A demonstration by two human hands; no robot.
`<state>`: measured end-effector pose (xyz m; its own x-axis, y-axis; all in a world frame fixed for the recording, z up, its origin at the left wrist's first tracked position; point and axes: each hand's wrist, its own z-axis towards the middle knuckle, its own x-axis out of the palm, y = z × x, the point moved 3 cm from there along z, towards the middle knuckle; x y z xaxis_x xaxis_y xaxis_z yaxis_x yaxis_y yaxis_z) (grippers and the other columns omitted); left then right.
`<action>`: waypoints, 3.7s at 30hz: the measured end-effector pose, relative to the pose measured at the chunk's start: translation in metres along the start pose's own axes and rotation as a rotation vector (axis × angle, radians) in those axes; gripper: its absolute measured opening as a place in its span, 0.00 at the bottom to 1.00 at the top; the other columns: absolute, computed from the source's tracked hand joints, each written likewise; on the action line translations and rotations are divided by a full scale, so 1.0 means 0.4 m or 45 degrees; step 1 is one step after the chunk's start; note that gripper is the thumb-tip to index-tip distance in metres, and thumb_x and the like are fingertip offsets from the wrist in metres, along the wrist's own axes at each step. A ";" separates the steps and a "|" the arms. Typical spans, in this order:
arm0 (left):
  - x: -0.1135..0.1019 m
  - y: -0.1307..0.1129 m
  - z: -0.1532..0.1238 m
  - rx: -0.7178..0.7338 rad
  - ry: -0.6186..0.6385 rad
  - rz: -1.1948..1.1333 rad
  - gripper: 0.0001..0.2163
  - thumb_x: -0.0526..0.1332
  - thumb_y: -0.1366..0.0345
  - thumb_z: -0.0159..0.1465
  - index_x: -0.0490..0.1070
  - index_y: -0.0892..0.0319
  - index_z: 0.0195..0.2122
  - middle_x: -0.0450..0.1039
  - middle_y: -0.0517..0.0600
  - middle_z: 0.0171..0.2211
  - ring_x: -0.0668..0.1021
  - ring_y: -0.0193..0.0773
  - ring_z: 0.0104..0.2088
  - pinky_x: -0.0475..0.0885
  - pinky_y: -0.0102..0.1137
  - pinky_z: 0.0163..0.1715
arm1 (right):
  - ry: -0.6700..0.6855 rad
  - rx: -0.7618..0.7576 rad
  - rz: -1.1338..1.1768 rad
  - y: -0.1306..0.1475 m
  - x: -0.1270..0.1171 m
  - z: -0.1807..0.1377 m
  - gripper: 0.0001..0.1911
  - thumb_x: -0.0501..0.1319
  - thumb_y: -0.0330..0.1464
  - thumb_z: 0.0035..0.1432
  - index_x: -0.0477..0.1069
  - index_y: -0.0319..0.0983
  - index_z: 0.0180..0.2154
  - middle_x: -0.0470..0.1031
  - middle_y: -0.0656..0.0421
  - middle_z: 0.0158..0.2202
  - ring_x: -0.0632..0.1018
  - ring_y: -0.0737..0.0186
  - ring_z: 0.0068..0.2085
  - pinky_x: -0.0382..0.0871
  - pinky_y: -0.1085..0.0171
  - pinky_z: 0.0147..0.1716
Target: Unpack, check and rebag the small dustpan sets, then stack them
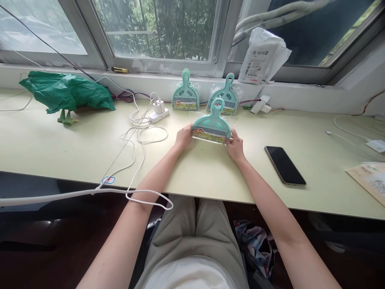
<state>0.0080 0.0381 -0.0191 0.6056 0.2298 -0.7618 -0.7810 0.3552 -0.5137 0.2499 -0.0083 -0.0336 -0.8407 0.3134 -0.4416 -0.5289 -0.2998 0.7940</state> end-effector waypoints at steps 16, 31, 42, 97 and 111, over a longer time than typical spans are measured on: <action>-0.111 0.080 -0.006 -0.266 -0.855 -0.450 0.20 0.46 0.81 0.57 0.69 0.54 0.42 0.69 0.53 0.49 0.74 0.40 0.48 0.70 0.35 0.46 | -0.072 -0.055 -0.301 0.001 0.262 0.272 0.19 0.57 0.32 0.57 0.71 0.45 0.51 0.79 0.54 0.36 0.77 0.51 0.37 0.68 0.55 0.43; -0.039 0.131 0.032 -0.449 -0.757 -0.762 0.14 0.48 0.76 0.58 0.71 0.56 0.25 0.73 0.48 0.30 0.75 0.34 0.32 0.70 0.28 0.32 | -0.192 -0.057 -0.332 -0.012 0.471 0.492 0.20 0.55 0.28 0.59 0.67 0.35 0.54 0.75 0.46 0.44 0.75 0.50 0.44 0.67 0.56 0.44; -0.043 0.125 0.033 -0.647 -0.659 -0.988 0.12 0.48 0.74 0.54 0.70 0.58 0.23 0.73 0.49 0.28 0.75 0.35 0.32 0.71 0.28 0.28 | -0.260 -0.051 -0.244 -0.015 0.491 0.525 0.18 0.57 0.28 0.58 0.61 0.36 0.50 0.72 0.47 0.45 0.73 0.52 0.44 0.67 0.56 0.43; -0.036 0.169 0.050 -0.672 -0.554 -0.993 0.10 0.50 0.72 0.50 0.71 0.58 0.26 0.75 0.50 0.29 0.74 0.34 0.31 0.70 0.26 0.27 | -0.527 0.454 -0.068 -0.251 0.088 0.383 0.24 0.61 0.33 0.48 0.62 0.39 0.49 0.78 0.53 0.41 0.77 0.56 0.38 0.67 0.58 0.42; -0.052 0.042 0.021 -0.372 0.459 -1.212 0.22 0.60 0.47 0.59 0.75 0.56 0.46 0.77 0.54 0.44 0.78 0.36 0.35 0.70 0.27 0.31 | 0.182 0.164 0.468 -0.021 0.044 -0.015 0.25 0.64 0.43 0.53 0.60 0.44 0.50 0.77 0.57 0.40 0.77 0.60 0.37 0.73 0.57 0.40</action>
<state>-0.0166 0.0468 -0.0084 0.9437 -0.3281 -0.0425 -0.0433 0.0049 -0.9990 0.2391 -0.0056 -0.0505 -0.9834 0.0753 -0.1653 -0.1791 -0.2501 0.9515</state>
